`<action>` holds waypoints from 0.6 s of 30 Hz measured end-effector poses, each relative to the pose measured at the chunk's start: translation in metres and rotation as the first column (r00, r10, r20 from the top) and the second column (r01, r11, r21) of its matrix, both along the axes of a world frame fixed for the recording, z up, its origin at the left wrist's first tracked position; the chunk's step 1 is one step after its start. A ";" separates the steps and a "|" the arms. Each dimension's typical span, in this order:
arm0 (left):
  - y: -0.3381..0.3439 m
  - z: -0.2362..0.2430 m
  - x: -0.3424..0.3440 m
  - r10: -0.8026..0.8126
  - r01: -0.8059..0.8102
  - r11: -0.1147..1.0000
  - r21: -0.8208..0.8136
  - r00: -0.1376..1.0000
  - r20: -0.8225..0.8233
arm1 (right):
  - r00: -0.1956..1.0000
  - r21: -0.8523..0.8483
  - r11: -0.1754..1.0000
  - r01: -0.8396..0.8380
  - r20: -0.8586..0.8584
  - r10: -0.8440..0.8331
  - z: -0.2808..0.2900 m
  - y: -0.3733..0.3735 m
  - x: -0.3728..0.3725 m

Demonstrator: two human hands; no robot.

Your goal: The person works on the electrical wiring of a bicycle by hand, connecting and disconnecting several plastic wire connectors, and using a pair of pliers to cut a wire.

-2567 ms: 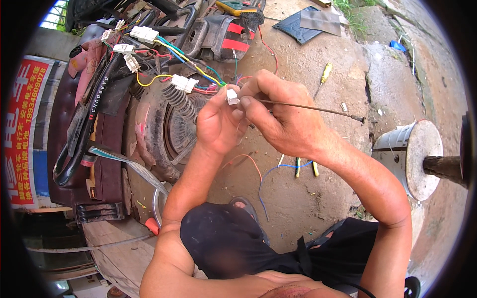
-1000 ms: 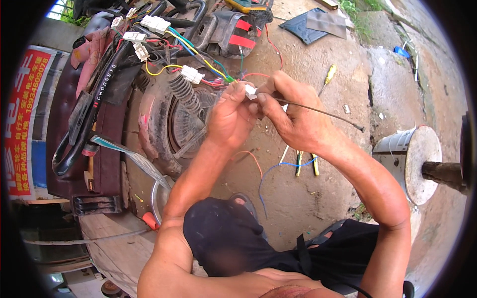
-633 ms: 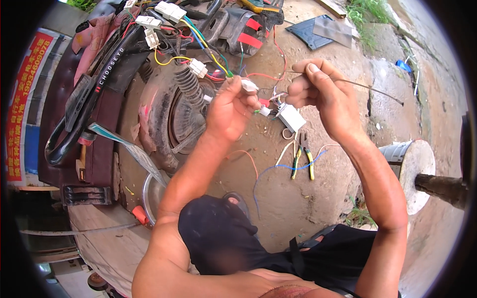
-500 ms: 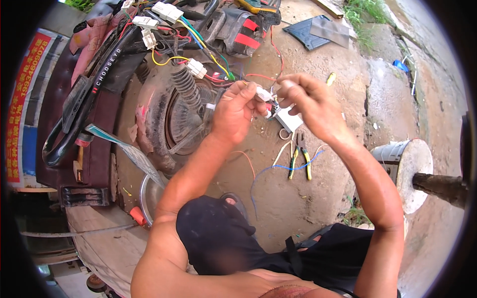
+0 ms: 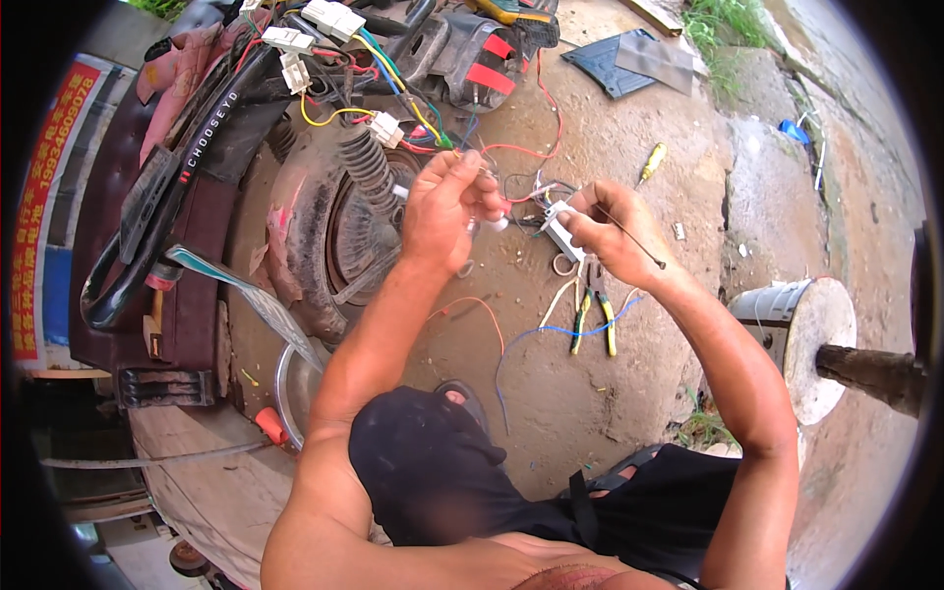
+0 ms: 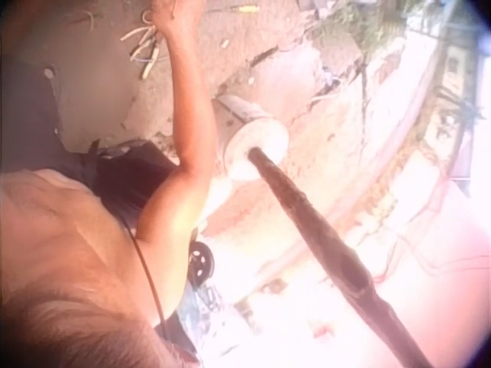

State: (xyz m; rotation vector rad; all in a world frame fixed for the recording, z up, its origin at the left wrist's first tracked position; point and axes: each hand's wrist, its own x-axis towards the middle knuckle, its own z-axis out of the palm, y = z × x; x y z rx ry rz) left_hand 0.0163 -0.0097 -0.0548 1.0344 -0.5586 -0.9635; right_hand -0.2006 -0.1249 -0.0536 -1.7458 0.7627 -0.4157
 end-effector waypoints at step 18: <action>0.005 -0.004 -0.010 -0.210 0.210 0.978 0.018 0.978 0.004 | 0.956 0.400 0.886 -0.233 0.260 0.133 0.001 -0.012 -0.004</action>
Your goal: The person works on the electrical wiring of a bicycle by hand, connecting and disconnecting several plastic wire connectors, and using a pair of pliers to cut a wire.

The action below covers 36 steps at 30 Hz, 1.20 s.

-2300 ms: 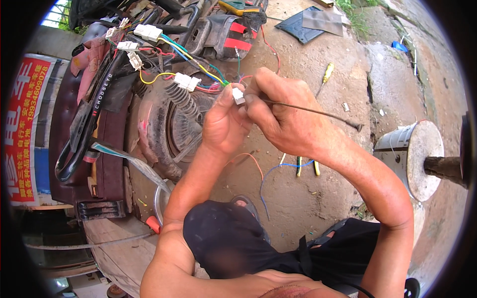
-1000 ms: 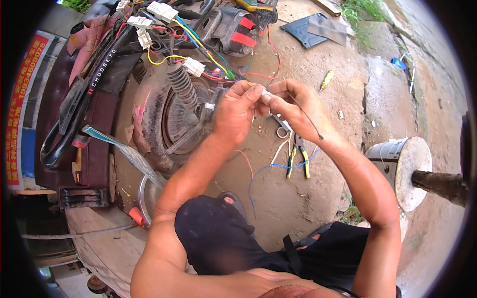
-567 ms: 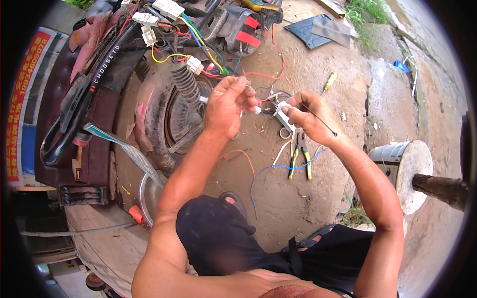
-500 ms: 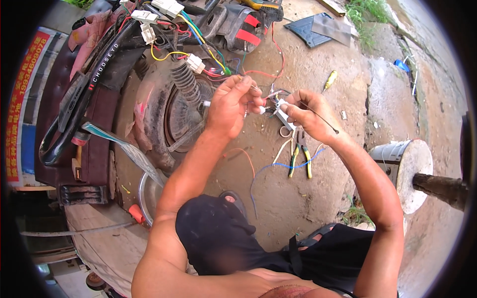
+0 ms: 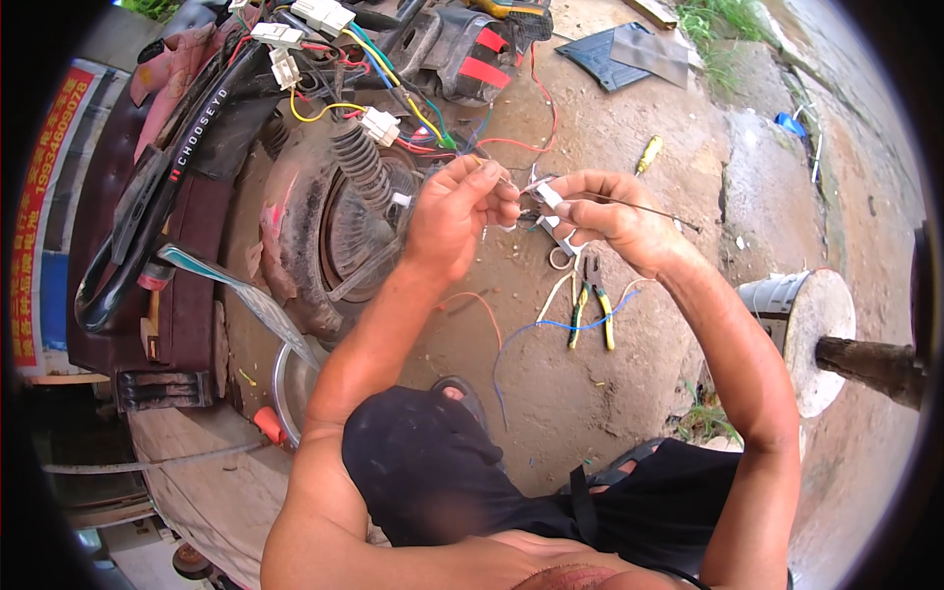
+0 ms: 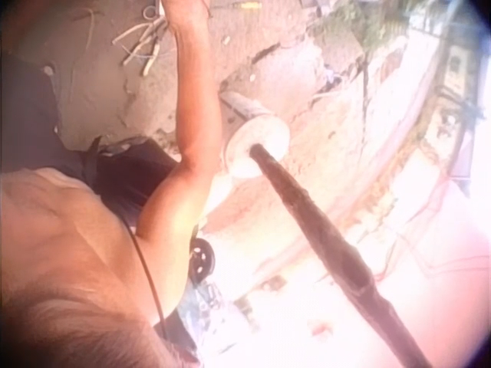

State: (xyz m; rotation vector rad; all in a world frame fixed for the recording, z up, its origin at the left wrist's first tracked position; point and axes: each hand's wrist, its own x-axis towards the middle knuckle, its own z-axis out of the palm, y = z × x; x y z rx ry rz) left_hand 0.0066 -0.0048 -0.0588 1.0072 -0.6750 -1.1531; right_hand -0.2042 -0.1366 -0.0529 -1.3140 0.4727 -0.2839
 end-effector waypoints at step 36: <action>0.018 0.005 0.002 -0.183 0.183 0.983 0.024 0.983 0.003 | 0.996 0.240 0.966 -0.092 0.030 0.088 0.063 0.058 -0.045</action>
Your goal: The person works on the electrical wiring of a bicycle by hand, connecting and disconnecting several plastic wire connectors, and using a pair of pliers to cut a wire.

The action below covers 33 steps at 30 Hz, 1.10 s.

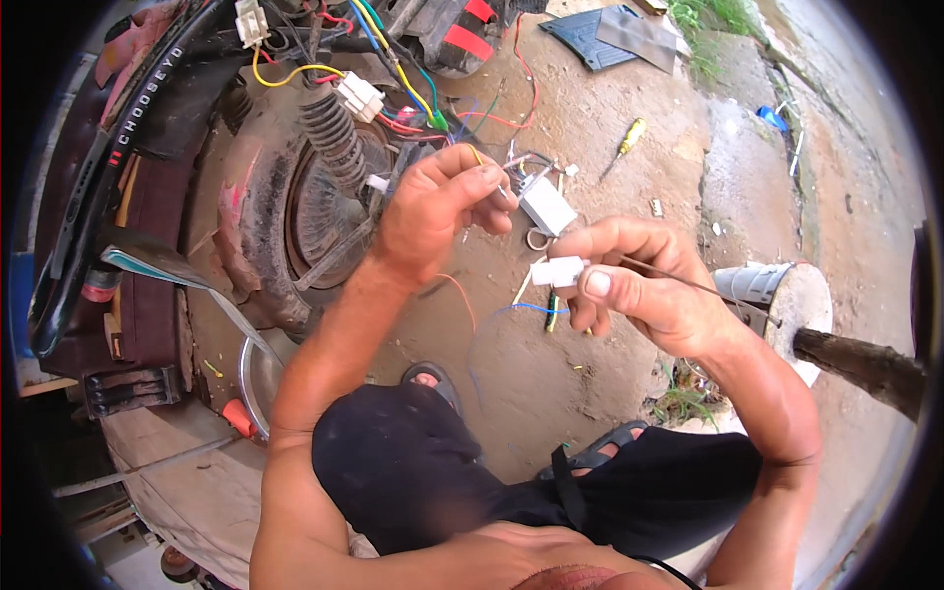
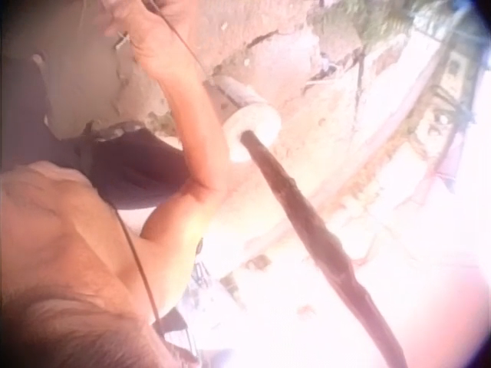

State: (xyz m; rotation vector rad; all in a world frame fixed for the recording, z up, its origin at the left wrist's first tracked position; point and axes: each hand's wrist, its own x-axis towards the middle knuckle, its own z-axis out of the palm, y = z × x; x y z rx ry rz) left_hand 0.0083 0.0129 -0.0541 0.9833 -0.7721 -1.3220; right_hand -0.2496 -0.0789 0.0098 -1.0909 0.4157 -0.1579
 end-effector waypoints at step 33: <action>0.001 0.000 -0.008 0.055 -0.054 0.998 -0.011 0.992 0.115 | 0.996 0.159 0.985 0.064 -0.067 -0.054 -0.018 0.017 -0.031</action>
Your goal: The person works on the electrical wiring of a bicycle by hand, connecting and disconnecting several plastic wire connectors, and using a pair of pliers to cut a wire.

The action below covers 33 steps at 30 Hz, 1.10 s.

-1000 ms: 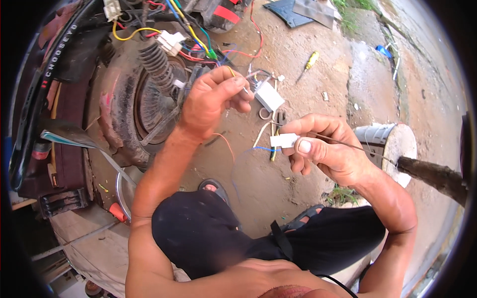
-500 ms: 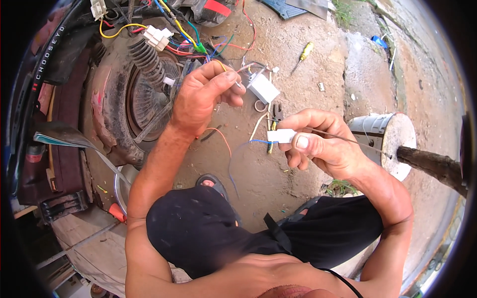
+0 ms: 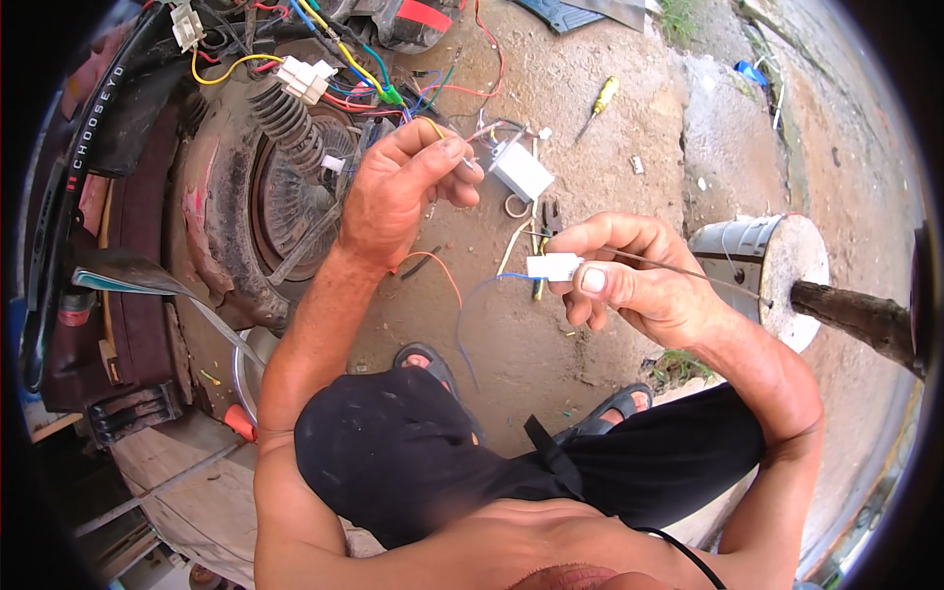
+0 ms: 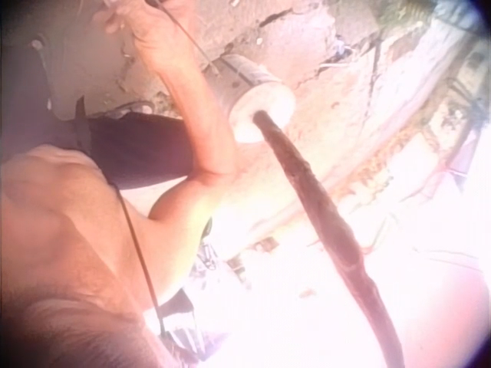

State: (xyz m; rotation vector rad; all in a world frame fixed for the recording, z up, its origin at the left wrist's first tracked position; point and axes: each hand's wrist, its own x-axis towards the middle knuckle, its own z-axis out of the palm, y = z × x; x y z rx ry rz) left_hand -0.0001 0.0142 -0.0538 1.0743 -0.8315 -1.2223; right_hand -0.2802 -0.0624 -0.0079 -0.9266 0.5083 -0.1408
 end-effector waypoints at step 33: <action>0.002 0.000 0.000 0.000 0.000 1.000 0.010 1.000 -0.008 | 0.999 -0.048 0.998 -0.038 0.020 0.039 0.001 0.001 0.001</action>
